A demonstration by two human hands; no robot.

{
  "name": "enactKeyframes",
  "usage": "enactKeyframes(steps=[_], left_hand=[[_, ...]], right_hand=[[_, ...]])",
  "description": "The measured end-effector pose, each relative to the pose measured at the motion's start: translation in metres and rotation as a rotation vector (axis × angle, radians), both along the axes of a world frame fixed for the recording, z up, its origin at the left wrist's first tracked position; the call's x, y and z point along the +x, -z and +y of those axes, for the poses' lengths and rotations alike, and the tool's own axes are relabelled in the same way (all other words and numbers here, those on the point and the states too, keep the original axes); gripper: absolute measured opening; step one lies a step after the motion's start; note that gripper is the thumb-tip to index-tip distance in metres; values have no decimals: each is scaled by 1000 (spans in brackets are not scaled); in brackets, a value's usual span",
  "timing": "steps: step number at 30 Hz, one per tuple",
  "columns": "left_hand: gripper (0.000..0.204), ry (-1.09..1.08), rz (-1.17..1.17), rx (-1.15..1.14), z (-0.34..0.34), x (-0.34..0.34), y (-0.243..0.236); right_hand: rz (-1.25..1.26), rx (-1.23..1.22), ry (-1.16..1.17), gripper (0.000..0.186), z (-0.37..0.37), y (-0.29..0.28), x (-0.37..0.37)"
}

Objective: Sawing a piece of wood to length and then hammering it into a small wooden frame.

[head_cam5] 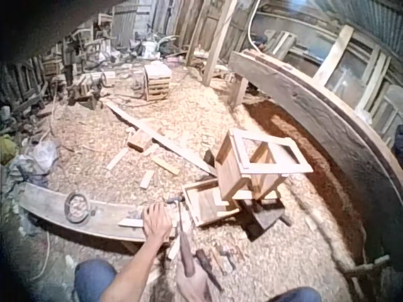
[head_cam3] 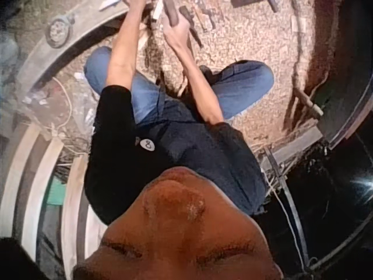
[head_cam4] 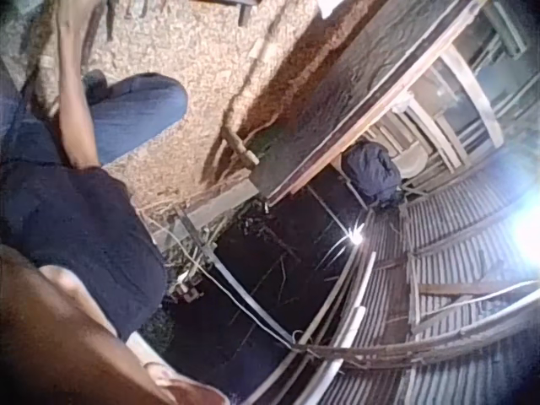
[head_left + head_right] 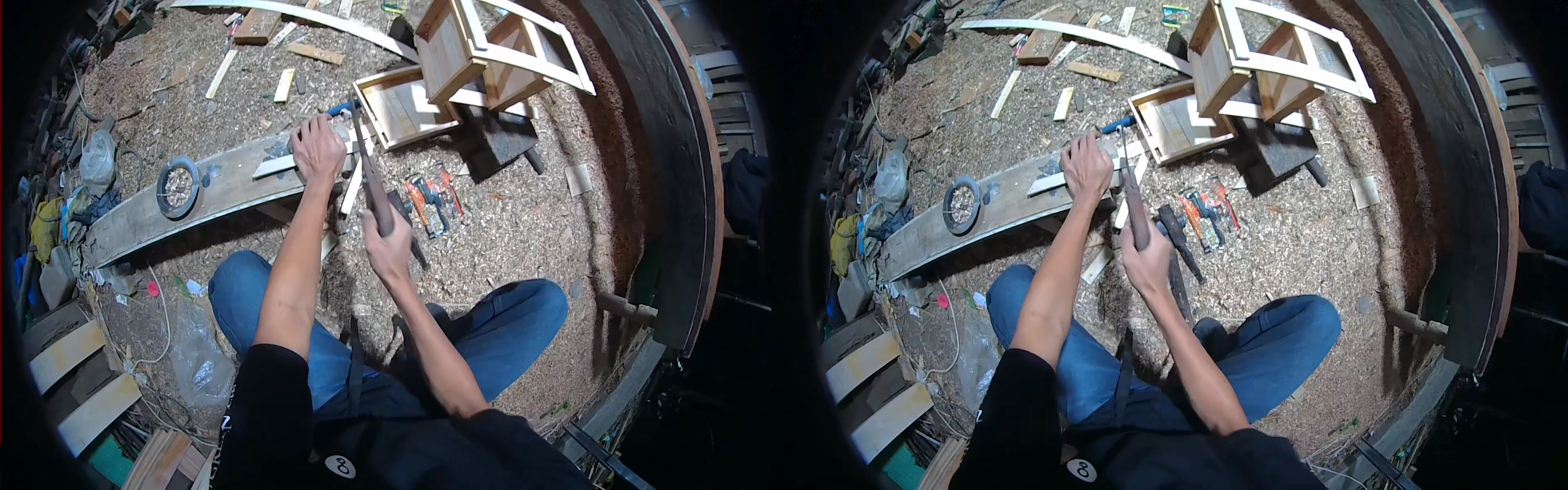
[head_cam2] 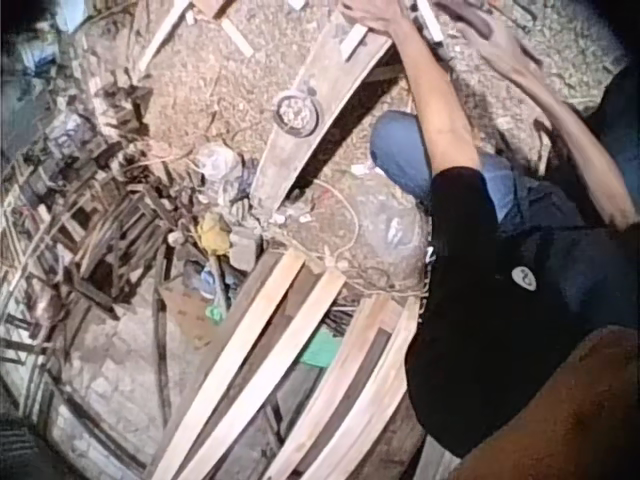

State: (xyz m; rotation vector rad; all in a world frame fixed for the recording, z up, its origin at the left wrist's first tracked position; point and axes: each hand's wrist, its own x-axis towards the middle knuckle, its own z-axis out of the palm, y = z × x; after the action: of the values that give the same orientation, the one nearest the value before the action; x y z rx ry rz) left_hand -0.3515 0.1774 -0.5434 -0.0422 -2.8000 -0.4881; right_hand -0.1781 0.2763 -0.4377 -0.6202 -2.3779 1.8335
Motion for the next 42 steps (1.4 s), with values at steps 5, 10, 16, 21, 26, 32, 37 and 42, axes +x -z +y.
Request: enactKeyframes(steps=[5,10,16,21,26,32,37,42], left_hand=[[31,-36,56,-41,-7,4,9],[30,20,39,-10,2,6,-6],[36,-27,-51,0,-5,4,3],[34,3,-31,-7,-3,4,0],[33,-18,3,-14,-3,-1,4],[33,15,15,-26,-4,4,3],[31,-29,17,12,-1,-1,4],[33,-9,24,0,-1,4,2]], right_hand=[[-59,-24,-9,32,1,-18,43],[-25,29,-13,23,11,-5,26],[3,53,-18,21,-1,-9,38],[-19,31,8,27,0,-10,39],[-56,21,18,28,-4,2,13],[-50,-12,38,22,0,-22,36],[16,-20,53,17,-5,13,6],[91,52,69,19,0,-17,47]])
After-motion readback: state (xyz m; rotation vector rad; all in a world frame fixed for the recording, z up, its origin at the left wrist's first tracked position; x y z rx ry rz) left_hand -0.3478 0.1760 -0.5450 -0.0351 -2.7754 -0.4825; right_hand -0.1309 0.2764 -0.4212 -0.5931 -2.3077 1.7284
